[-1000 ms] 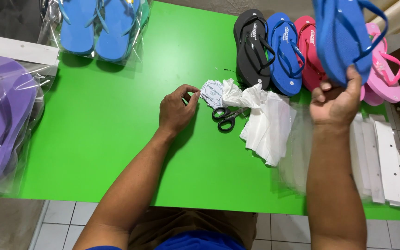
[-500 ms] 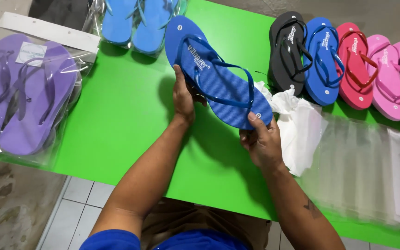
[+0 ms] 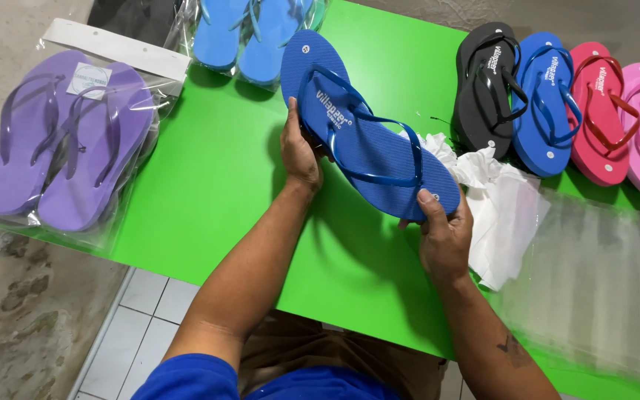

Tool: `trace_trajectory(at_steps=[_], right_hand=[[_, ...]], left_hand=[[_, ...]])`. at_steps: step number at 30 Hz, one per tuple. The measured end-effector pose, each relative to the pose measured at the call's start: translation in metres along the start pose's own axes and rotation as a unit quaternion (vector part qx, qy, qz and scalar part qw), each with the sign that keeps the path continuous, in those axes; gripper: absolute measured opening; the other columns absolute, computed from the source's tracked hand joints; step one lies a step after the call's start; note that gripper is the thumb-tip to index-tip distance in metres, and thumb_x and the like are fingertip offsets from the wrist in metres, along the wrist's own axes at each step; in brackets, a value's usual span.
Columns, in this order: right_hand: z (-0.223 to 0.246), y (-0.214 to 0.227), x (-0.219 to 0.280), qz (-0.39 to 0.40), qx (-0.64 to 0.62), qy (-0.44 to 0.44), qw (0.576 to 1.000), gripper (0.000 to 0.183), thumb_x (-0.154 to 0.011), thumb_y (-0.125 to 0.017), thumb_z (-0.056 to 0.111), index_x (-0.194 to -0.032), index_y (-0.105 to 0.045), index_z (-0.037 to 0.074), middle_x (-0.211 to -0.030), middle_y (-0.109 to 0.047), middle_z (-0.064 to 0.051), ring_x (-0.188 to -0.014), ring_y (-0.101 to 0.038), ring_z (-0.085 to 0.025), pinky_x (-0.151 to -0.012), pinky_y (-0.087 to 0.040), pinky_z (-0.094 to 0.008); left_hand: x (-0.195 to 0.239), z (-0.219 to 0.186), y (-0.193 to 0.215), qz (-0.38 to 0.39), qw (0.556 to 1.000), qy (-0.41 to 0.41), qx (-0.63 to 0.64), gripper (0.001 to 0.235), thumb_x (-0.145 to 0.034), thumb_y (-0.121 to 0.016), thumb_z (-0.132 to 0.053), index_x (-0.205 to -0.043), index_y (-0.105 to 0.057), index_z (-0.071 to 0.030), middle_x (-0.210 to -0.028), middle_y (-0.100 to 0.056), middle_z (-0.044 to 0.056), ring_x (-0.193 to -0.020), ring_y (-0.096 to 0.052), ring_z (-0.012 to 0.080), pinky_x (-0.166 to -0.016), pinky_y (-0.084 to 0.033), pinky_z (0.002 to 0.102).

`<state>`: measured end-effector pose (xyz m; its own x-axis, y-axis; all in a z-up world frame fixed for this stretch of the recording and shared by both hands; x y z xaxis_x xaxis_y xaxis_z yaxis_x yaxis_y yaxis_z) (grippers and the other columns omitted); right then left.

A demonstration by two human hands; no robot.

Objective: The person picks up a pair of blue flip-flops, aligns them together, and slides them into a clear plastic bag along with a product label and a white paper insert. The person then pulls a adhesive strip and seals the top of the plastic bag, placing the finished package to the side.

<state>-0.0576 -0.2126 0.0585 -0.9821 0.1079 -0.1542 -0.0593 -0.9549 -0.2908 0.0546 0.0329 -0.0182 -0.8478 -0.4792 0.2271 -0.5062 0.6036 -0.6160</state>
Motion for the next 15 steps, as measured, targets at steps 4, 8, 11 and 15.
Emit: trace_trajectory(at_steps=[4,8,11,15], right_hand=[[0.027,0.004,0.003,-0.055,0.005,0.081,0.995,0.011,-0.101,-0.066,0.012,-0.110,-0.059,0.008,-0.095,-0.072,-0.009,-0.082,-0.075,-0.018,-0.065,-0.066,-0.029],[0.052,0.015,0.006,-0.143,-0.030,0.159,0.977,0.009,-0.107,-0.061,0.016,-0.114,-0.058,0.011,-0.100,-0.069,-0.004,-0.091,-0.074,-0.015,-0.085,-0.067,-0.031],[0.053,0.041,0.001,-0.165,-0.002,0.171,0.971,0.013,-0.111,-0.054,0.026,-0.116,-0.054,0.013,-0.102,-0.065,-0.001,-0.092,-0.070,-0.011,-0.093,-0.064,-0.028],[0.037,0.046,-0.014,-0.082,0.030,0.050,0.995,0.030,-0.106,-0.066,0.032,-0.125,-0.054,0.012,-0.093,-0.066,0.003,-0.074,-0.065,0.000,-0.067,-0.055,-0.013]], left_hand=[[-0.008,-0.005,0.007,-0.003,1.000,-0.019,-0.009,0.046,-0.094,-0.064,-0.051,-0.076,-0.068,-0.009,-0.062,-0.068,0.017,-0.038,-0.062,0.0299,-0.024,-0.046,0.037],[0.013,-0.035,0.002,0.006,0.994,-0.079,-0.082,0.034,-0.101,-0.057,-0.042,-0.106,-0.067,-0.009,-0.099,-0.068,0.016,-0.086,-0.059,0.0279,-0.073,-0.042,0.038],[0.017,-0.053,0.004,-0.008,0.983,-0.115,-0.143,0.043,-0.105,-0.053,-0.038,-0.135,-0.068,-0.012,-0.133,-0.070,0.014,-0.133,-0.059,0.0257,-0.118,-0.041,0.041],[0.001,-0.060,0.006,0.062,0.980,-0.059,-0.178,0.021,-0.095,-0.061,-0.028,-0.080,-0.072,-0.018,-0.070,-0.059,-0.003,-0.067,-0.056,0.0092,-0.065,-0.051,0.023]])
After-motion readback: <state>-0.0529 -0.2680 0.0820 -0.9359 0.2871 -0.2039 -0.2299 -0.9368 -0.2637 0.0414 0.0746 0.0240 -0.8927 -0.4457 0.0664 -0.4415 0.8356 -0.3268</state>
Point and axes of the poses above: each hand's wrist, its own x-axis away from the middle knuckle, its own y-axis out of the back of the hand, z = x × y, the point moved 6 cm from there along -x, towards the middle knuckle
